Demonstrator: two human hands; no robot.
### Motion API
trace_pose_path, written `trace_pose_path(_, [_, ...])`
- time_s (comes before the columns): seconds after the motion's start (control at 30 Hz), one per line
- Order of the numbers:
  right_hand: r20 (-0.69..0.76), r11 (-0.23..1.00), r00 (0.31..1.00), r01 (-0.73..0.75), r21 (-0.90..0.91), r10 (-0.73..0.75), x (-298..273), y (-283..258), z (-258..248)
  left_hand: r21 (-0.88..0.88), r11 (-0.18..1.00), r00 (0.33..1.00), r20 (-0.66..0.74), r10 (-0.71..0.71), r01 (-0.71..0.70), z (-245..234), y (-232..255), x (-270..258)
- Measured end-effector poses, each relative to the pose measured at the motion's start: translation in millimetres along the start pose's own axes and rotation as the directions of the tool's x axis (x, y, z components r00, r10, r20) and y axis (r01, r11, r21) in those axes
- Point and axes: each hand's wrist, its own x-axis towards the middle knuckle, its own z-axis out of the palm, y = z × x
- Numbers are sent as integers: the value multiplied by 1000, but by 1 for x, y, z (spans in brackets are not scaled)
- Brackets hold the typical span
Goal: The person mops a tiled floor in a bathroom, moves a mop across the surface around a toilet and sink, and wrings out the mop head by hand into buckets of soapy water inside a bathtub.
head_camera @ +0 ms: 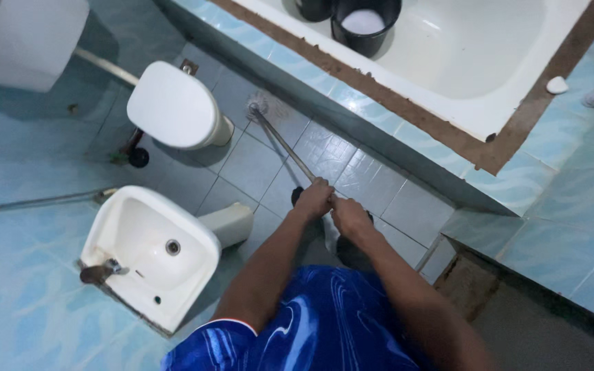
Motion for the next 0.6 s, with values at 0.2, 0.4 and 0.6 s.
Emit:
trace_pose_path(0.2, [130,998,990,-59,-9,60,-67,30,-25,-164,986,999,-7,40,-41,70,42,-16])
trace_pose_path(0.4, [330,905,844,-380,-189,423,-185,58,-112,-419,839,922,10,388,-348,132,177,-14])
trace_pose_path(0.6, [229,939,915,-297,-173,332,-204,47,-109,-568,796,895,218,390,-208,100,199,-33])
